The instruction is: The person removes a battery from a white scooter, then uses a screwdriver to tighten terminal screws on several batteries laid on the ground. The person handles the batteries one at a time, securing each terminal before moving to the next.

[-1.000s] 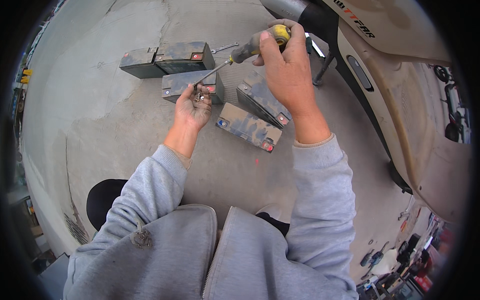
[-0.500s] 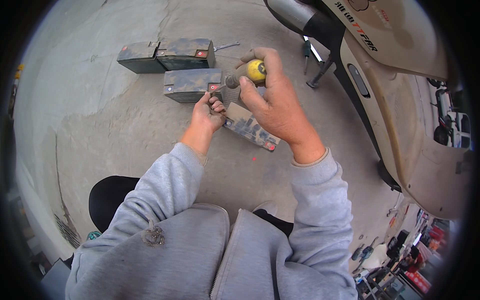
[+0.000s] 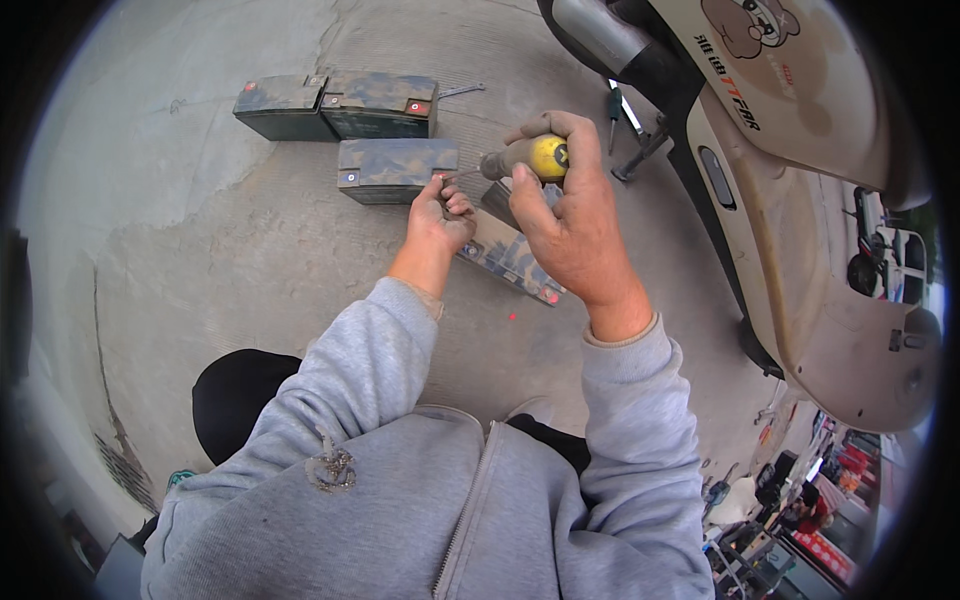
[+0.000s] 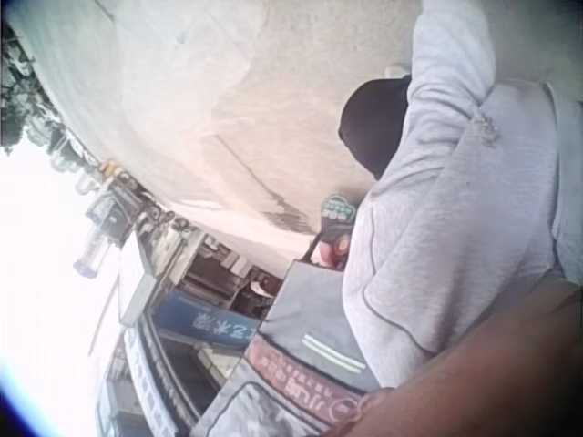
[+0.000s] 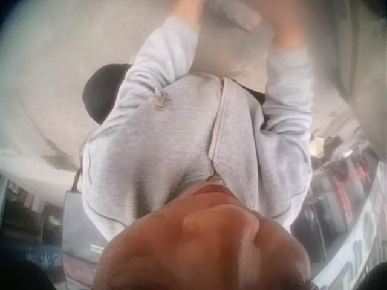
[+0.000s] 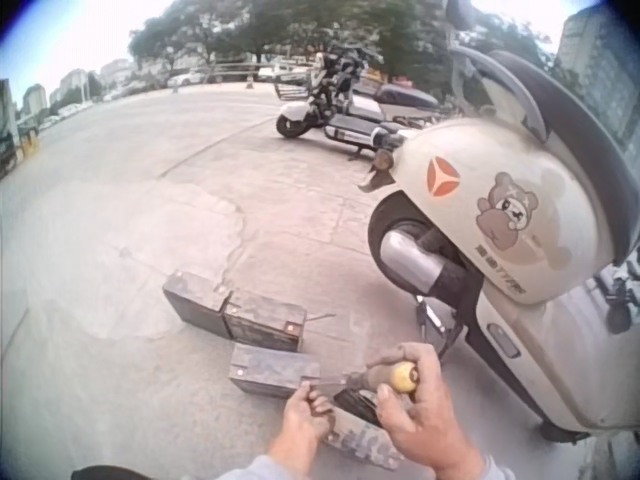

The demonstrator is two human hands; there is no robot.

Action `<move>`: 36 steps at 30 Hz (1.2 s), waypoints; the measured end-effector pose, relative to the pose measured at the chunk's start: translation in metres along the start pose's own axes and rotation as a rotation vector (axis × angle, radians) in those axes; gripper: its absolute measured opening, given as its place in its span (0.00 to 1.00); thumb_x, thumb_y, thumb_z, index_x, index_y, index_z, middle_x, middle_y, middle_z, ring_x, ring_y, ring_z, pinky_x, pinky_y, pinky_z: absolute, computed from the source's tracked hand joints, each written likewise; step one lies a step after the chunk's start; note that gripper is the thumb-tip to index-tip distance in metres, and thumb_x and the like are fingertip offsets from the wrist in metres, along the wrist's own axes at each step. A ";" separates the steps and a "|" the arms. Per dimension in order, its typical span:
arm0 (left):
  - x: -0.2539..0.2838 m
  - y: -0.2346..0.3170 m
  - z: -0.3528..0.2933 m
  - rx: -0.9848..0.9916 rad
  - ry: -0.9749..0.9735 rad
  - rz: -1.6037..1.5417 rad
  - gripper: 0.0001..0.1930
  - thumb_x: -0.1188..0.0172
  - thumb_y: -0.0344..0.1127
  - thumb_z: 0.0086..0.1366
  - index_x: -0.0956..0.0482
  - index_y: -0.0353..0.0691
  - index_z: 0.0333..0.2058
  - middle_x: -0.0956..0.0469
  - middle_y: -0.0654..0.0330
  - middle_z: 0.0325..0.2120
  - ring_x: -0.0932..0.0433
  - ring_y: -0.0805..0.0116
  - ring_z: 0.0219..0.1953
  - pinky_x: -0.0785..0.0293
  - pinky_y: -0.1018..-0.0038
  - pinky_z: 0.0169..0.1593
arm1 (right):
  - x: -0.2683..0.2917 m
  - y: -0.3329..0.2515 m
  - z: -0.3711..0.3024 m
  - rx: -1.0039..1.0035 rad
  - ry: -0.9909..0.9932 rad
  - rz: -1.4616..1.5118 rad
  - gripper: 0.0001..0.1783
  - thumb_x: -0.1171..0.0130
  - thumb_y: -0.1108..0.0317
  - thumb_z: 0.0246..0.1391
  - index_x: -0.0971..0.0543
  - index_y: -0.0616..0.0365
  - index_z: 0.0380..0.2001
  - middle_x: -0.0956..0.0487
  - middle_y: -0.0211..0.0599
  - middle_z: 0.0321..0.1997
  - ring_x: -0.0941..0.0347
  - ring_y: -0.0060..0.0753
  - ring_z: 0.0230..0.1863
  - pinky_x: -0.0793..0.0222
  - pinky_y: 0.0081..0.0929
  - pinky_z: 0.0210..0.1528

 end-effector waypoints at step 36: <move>0.000 0.004 -0.009 0.128 0.184 0.096 0.12 0.40 0.41 0.67 0.27 0.44 0.27 0.37 0.75 0.12 0.42 0.81 0.12 0.47 0.84 0.15 | 0.001 -0.005 0.007 0.069 -0.032 -0.001 0.19 0.47 0.77 0.50 0.31 0.61 0.47 0.23 0.40 0.45 0.25 0.33 0.46 0.31 0.30 0.52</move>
Point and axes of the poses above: each hand's wrist, its own z-axis towards the middle knuckle, its own x-axis out of the back of the hand, y = z × x, the point moved 9 cm from there along z, towards the middle knuckle
